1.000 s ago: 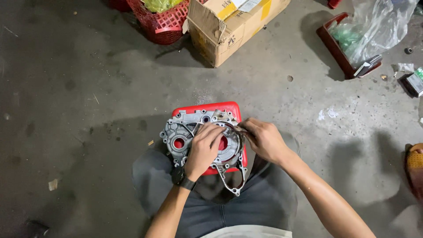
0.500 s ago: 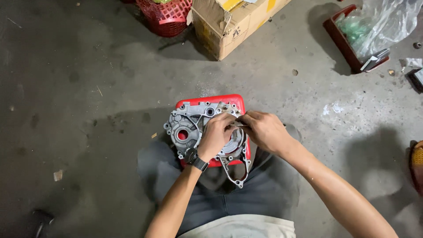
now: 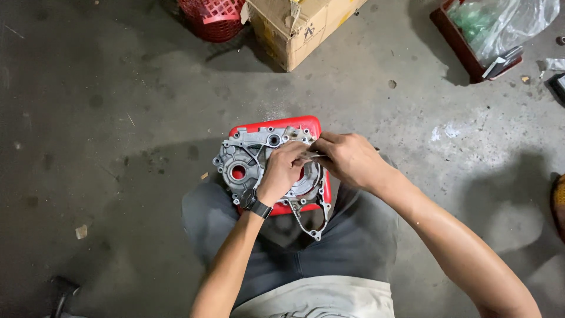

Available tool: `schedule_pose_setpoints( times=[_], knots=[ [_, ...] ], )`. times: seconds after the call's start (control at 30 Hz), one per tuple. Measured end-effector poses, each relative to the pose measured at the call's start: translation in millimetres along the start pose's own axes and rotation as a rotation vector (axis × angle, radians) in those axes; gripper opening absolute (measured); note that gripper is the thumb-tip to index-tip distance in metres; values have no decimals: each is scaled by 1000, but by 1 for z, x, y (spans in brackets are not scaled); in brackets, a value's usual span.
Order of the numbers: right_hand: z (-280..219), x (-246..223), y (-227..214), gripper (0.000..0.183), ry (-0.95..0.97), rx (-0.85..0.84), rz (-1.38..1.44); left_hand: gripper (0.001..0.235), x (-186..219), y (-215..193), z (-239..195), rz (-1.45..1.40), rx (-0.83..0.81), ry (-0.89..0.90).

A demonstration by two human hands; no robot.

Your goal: The person retrieves a small metal tool from a shelf, then sits on the floor and uses the tool to scrape and clean a metallic engine casing resting on a red stool. They repeatedly scrape the surface and wipe away debris with their fingers.

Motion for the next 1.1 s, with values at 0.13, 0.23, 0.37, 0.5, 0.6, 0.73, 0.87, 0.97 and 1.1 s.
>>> schedule_pose_setpoints(
  times=[0.13,0.23,0.37,0.5,0.6,0.73,0.87,0.97,1.1],
  knots=[
    [0,3,7,28,65,-32,-108,29,7,-5,7,-35,52,-70],
    [1,-1,1,31,59,-25,-89,19,-10,3,-2,2,53,-105],
    [1,-2,2,29,2,-23,-16,22,-12,5,-8,55,50,90],
    [1,1,8,24,-12,-27,-36,29,3,0,3,48,23,13],
    [1,3,13,25,-4,-27,-78,30,7,-2,7,-16,24,-128],
    [2,5,18,27,35,-43,-156,23,-8,2,-3,10,85,2],
    [1,-2,8,27,10,-35,-103,17,-20,8,-10,23,26,-49],
    [0,-1,9,23,-30,-19,-72,32,-10,5,-8,55,58,26],
    [0,3,15,23,-29,-12,-162,30,9,-2,7,-33,52,-56]
  ],
)
Point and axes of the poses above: each hand's wrist, its own z-axis towards the middle knuckle, its own y-axis out of the palm, x = y × z, the point moved 6 cm from there along z, towards the middle knuckle, and after that the axes turned 14 degrees about y, right-handed, at the moved point
